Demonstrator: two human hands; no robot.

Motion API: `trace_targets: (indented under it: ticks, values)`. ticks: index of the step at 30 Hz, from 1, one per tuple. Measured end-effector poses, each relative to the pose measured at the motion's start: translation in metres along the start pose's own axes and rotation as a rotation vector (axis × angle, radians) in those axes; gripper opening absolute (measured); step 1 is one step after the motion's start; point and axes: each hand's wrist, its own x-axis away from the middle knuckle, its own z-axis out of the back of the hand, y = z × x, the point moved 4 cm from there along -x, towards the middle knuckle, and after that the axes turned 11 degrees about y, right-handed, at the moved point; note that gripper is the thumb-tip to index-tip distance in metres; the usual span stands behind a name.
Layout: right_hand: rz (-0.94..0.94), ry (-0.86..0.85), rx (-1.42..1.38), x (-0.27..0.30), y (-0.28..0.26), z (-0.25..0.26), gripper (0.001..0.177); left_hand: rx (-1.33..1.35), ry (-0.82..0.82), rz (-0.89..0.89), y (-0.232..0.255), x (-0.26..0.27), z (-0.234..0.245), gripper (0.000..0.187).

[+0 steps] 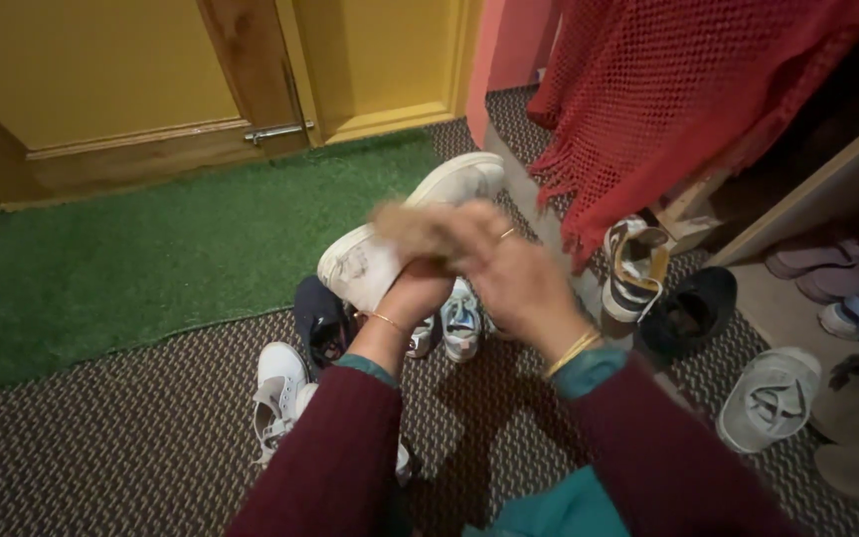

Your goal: The person sits on the floor and scrubs a white sneaker with a brush, then removes the laces and re-laces the shoe through the eyelets.

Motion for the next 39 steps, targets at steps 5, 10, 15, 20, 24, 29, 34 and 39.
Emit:
trace_targets:
  ticks: [5, 10, 15, 20, 24, 29, 34, 39]
  values:
    - [0.008, 0.508, -0.17, -0.005, 0.004, 0.054, 0.054, 0.061, -0.01, 0.432, -0.002, 0.012, 0.018, 0.033]
    - [0.218, 0.698, -0.331, -0.002, 0.0, 0.053, 0.06, 0.21, 0.004, 0.676, 0.006, 0.006, 0.032, 0.03]
    - [0.019, 0.233, -0.025, -0.005, -0.005, 0.027, 0.055, 0.799, 0.073, 0.717, 0.012, 0.01, 0.022, 0.016]
    - [-0.003, 0.739, -0.234, -0.009, 0.018, 0.07, 0.057, 1.225, 0.168, 0.606, 0.04, -0.006, 0.043, 0.041]
    - [0.263, 0.646, -0.557, 0.003, 0.001, 0.046, 0.052, 1.461, 0.278, 0.519, 0.068, -0.02, 0.063, 0.057]
    - [0.086, 0.214, -0.008, -0.001, -0.002, 0.012, 0.062, 1.601, 0.14, 0.594, 0.095, -0.019, 0.067, 0.08]
    - [-0.017, 0.673, -0.265, -0.007, 0.014, 0.043, 0.057, 1.543, 0.105, 0.616, 0.117, -0.021, 0.065, 0.085]
    - [0.441, 0.475, 0.005, -0.006, -0.007, 0.023, 0.049, 1.5, 0.258, 1.08, 0.114, -0.013, 0.07, 0.111]
